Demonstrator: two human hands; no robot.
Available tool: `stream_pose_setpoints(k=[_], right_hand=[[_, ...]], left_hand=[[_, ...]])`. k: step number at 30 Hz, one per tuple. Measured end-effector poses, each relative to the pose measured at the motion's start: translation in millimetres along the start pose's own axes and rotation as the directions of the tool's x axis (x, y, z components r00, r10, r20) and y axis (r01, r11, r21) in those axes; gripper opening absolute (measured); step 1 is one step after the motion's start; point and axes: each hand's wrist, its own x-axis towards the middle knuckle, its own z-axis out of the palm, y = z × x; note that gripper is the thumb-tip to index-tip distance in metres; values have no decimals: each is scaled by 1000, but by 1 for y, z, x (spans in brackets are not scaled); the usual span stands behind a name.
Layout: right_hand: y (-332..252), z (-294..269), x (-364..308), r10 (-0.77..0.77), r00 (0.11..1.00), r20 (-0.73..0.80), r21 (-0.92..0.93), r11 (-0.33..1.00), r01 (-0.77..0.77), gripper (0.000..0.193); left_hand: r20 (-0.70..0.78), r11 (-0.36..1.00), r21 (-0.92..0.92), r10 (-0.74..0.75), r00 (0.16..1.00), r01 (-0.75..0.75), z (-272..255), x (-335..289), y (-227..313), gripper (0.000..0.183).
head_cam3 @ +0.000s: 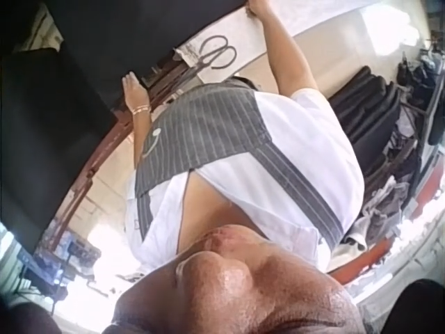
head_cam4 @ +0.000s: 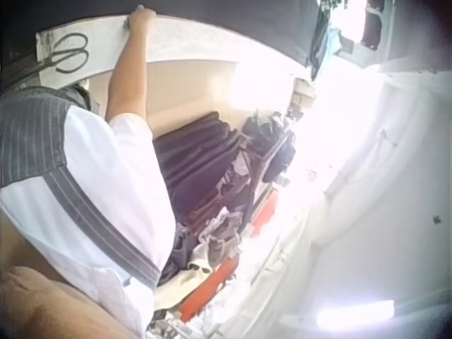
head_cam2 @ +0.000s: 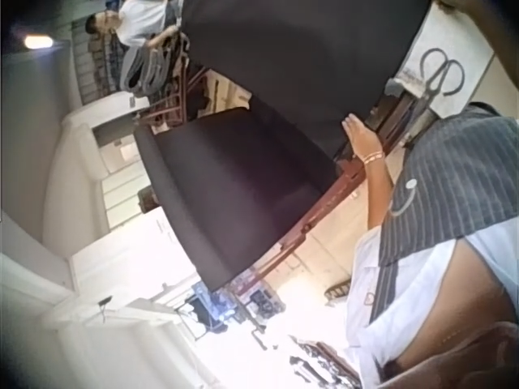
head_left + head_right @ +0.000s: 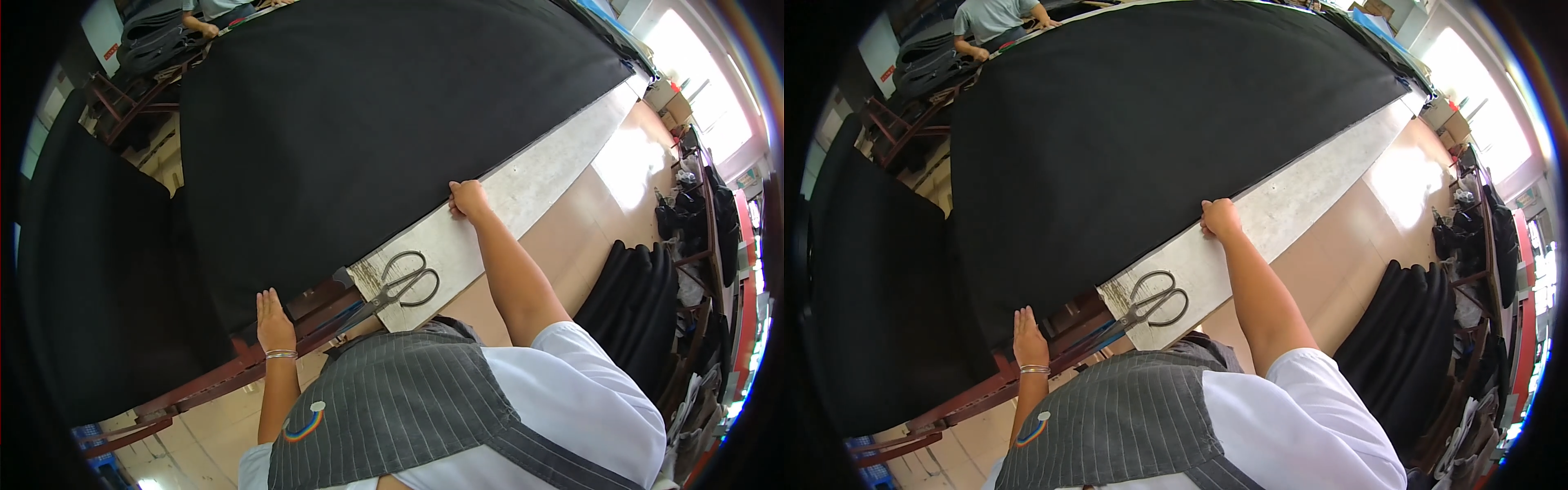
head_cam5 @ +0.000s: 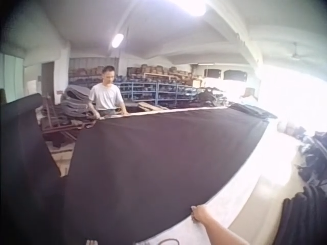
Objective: Spreading a large roll of black fabric across a long table and cutting sections of it using heavy-duty scissors.
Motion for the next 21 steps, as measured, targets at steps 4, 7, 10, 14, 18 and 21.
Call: stream_pose_setpoints(k=[4, 7, 10, 14, 18, 21], right_hand=[[8, 0, 5, -15, 996, -83, 31, 999, 18, 32], [27, 3, 0, -441, 898, -12, -622, 706, 339, 26], [38, 18, -43, -538, 843, -22, -481, 744, 463, 27], [67, 25, -106, -829, 437, 348, -380, 301, 875, 31], [84, 37, -144, -725, 385, 571, -500, 65, 864, 37], [87, 38, -160, -726, 385, 570, -560, -1, 828, 36]], left_hand=[[60, 1000, 7, 24, 998, -24, 7, -3, 1, 45], [71, 996, 29, 88, 994, -90, 17, -6, -4, 50], [198, 999, 51, -13, 980, 3, 7, -9, 11, 69], [160, 997, -28, 77, 984, -74, -24, -8, 36, 73], [94, 961, -57, 274, 957, -269, -22, 16, 58, 78], [42, 924, -107, 374, 926, -368, -19, 39, 79, 75]])
